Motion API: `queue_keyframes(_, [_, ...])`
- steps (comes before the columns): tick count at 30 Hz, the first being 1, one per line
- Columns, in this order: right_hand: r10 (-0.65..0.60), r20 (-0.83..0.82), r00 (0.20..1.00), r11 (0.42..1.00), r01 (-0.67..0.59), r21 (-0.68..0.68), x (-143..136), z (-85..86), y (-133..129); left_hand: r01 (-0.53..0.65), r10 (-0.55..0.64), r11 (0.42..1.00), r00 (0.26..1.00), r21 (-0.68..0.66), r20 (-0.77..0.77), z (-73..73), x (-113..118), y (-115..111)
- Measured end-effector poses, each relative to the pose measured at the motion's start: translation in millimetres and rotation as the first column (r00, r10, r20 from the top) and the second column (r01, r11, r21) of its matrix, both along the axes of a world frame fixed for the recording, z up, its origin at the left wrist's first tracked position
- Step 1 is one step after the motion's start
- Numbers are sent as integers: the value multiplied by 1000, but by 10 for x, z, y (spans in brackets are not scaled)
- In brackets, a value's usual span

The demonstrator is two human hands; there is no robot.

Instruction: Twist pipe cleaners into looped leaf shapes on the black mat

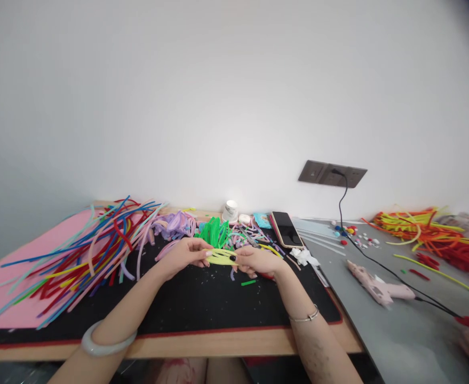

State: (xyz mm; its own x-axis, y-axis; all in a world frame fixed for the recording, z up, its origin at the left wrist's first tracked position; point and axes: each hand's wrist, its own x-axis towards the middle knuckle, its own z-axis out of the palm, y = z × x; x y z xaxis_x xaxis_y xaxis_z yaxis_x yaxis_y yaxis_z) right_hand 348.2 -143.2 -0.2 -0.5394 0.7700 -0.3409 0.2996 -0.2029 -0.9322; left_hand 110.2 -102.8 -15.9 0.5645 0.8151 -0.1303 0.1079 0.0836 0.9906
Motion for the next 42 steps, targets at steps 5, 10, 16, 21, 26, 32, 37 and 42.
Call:
queue_keyframes(5, [10,49,999,998,-13,57,-19,-17,4,-1,4,997,999,-73,40,-42,16,-18])
queue_keyframes(10, [19,60,998,997,-24,79,-4,-8,5,16,-14,994,1000,-109,12,-47,18,-24])
queue_keyframes(16, [-7,63,998,995,0,104,14,66,-4,72,-76,996,991,-47,-112,-37,17,-26])
queue_keyframes(21, [-67,137,988,983,43,176,-4,80,-7,89,-83,996,984,31,-158,-47,25,-21])
queue_keyframes(26, [-155,227,962,940,72,335,-42,60,-6,83,-64,992,980,93,-190,-52,25,-13])
queue_keyframes(32, [-239,198,951,838,99,536,-108,36,2,62,-34,988,980,140,-195,-16,69,-35])
queue_keyframes(37, [-229,216,949,824,71,562,-108,76,1,16,11,988,986,157,-165,-16,81,-30])
queue_keyframes(42, [-215,223,951,812,47,582,-85,98,8,30,-18,995,992,95,-128,-36,50,-13])
